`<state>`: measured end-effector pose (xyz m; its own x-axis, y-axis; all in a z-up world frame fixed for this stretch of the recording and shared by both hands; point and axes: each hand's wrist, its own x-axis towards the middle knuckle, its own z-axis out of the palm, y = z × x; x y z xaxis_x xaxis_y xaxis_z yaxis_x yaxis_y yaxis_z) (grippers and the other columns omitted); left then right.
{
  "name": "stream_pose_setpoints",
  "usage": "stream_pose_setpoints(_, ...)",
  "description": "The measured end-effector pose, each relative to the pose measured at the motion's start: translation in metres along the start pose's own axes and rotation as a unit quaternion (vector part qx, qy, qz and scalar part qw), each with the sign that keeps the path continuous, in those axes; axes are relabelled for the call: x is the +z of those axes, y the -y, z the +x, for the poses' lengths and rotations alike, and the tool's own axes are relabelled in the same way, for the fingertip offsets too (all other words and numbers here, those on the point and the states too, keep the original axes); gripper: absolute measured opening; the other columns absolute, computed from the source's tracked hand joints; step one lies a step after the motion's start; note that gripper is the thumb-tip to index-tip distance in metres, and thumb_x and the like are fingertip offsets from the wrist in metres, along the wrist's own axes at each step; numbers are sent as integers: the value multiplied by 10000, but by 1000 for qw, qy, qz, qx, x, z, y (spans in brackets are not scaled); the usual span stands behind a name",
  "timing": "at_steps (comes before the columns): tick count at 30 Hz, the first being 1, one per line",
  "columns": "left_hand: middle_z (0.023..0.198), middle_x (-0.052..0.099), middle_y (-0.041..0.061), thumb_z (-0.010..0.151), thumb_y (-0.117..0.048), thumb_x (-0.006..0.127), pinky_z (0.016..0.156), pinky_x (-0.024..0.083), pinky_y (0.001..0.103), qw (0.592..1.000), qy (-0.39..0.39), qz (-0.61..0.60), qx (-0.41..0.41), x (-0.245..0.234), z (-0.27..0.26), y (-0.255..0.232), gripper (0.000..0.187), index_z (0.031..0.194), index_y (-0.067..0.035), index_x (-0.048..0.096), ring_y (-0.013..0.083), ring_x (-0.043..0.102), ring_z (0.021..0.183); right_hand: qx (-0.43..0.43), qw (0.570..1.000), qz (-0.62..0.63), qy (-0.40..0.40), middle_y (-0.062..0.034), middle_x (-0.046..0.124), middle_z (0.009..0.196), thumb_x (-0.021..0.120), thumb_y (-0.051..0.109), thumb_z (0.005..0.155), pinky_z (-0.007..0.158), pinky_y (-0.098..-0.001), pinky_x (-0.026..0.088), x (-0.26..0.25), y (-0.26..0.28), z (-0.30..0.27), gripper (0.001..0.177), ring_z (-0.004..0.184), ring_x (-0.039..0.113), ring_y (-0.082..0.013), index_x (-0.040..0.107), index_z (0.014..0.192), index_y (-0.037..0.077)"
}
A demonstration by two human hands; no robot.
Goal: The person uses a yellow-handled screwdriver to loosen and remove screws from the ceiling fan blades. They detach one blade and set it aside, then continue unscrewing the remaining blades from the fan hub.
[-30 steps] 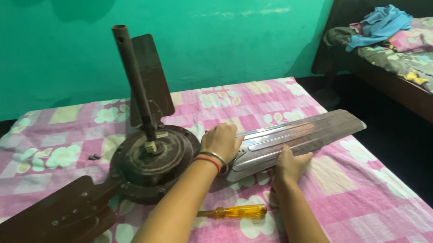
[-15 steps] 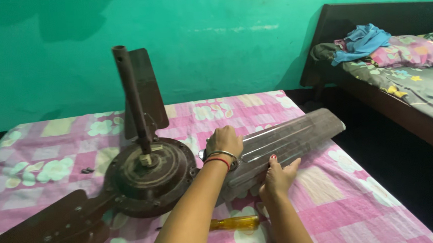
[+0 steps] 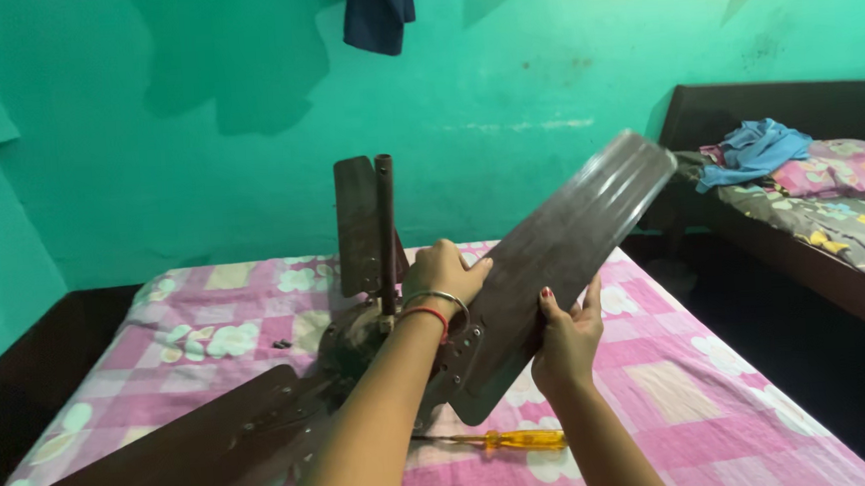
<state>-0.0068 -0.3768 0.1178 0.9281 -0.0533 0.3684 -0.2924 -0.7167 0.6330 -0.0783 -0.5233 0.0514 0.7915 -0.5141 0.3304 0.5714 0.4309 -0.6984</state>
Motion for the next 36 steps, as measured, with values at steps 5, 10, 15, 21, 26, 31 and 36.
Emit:
stream_pose_setpoints(5,740,740,185,727,-450,875,757,616,398,994,-85,-63,18,-54,-8,0,409,777,-52,796,328,760,741,-55,996,0,68,-147,608,1412,551,-67,955,978,-344,546,53,28,-12,835,1200,635,-212,155,1655,155)
stream_pose_setpoints(10,697,761,109,694,-409,888,641,591,345,973,-157,-169,28,-113,-21,0,386,725,-45,766,218,751,636,-79,990,5,119,-188,631,1308,580,-63,965,959,-371,552,108,51,-28,880,1142,640,-228,114,1669,185)
stream_pose_setpoints(15,702,760,87,724,-430,877,610,569,303,956,-205,-211,-16,-173,-36,9,403,766,-43,773,164,729,622,-121,976,-2,181,-165,643,1344,593,-83,963,999,-363,557,171,59,-43,905,1185,656,-224,80,1669,159)
stream_pose_setpoints(21,753,757,62,752,-360,878,549,542,284,924,-238,-298,3,-238,-48,45,385,952,-51,768,123,693,609,-174,948,-32,265,-170,652,1340,593,-128,968,1017,-333,543,244,44,-78,919,1216,649,-202,80,1681,141)
stream_pose_setpoints(26,738,692,59,824,-227,867,479,397,290,886,-259,-383,14,-281,-62,91,295,1028,-38,765,112,544,572,-160,937,-66,303,-141,607,1397,594,-157,912,972,-323,540,298,29,-103,945,1211,624,-187,121,1671,148)
stream_pose_setpoints(31,794,764,53,840,-216,857,574,509,266,893,-356,-267,61,-319,-71,141,289,1043,-30,770,79,658,657,-24,939,-101,328,-97,539,1478,569,-124,900,958,-335,569,329,3,-108,833,1130,658,-211,251,1619,151)
stream_pose_setpoints(36,902,800,70,831,-235,860,715,582,291,906,-386,-161,64,-338,-83,191,305,1041,-31,772,131,748,786,35,918,-96,382,-116,546,1497,578,-88,887,1020,-368,548,338,-50,-107,718,1197,658,-218,416,1559,107)
